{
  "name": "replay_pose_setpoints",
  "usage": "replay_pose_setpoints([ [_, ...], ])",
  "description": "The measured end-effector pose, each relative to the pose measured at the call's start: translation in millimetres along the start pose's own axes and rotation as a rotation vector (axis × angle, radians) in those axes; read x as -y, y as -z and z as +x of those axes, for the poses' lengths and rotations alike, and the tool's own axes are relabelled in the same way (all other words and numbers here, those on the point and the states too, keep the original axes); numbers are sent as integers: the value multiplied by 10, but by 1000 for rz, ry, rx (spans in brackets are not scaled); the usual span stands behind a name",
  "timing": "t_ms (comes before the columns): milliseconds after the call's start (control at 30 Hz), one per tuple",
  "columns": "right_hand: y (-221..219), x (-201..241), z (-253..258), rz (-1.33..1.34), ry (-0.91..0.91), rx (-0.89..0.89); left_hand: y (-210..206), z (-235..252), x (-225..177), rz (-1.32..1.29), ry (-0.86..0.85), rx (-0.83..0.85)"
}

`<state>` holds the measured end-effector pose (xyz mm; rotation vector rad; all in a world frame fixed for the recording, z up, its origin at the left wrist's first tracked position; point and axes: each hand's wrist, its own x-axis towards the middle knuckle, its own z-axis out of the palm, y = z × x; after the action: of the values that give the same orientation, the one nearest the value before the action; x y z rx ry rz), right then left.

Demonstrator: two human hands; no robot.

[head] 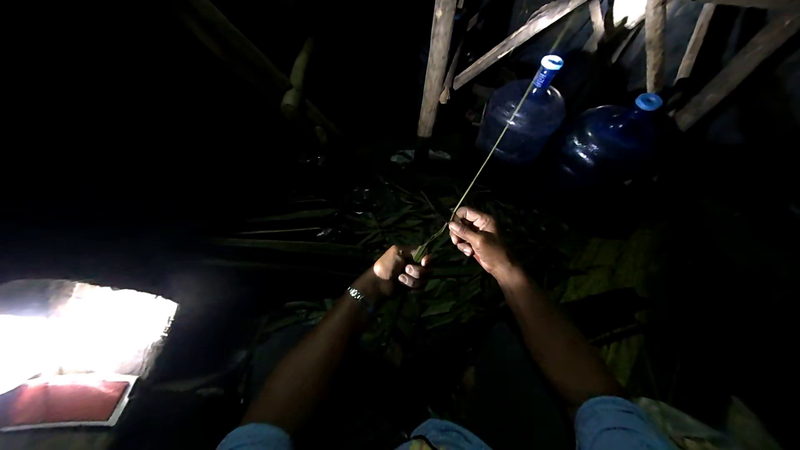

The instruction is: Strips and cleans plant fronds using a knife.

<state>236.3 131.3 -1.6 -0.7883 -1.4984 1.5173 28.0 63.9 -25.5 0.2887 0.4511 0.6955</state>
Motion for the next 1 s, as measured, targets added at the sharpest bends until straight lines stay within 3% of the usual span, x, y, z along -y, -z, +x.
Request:
replay_pose_setpoints([
  [133,286,84,49,7,63,-151,-55,-31,46,44,60,-85],
  [300,808,220,89,221,98,-476,-128,-47,45,105,98,-139],
  [367,965,209,92,315,109,-590,-123,-20,59,141,4,-164],
  [433,1002,194,83,315,101,-644,-71,25,79,257,-236,-166],
  [533,792,198,40,200,32,-552,19,82,53,300,-565,-234],
  [600,555,192,4,115,-67,-421,47,81,28,298,-687,-301],
  [800,-125,81,-82,66,-426,27,116,129,-40,270,-848,-556],
  [1000,-391,23,-149,161,-569,58,170,186,-126,192,-904,-661],
])
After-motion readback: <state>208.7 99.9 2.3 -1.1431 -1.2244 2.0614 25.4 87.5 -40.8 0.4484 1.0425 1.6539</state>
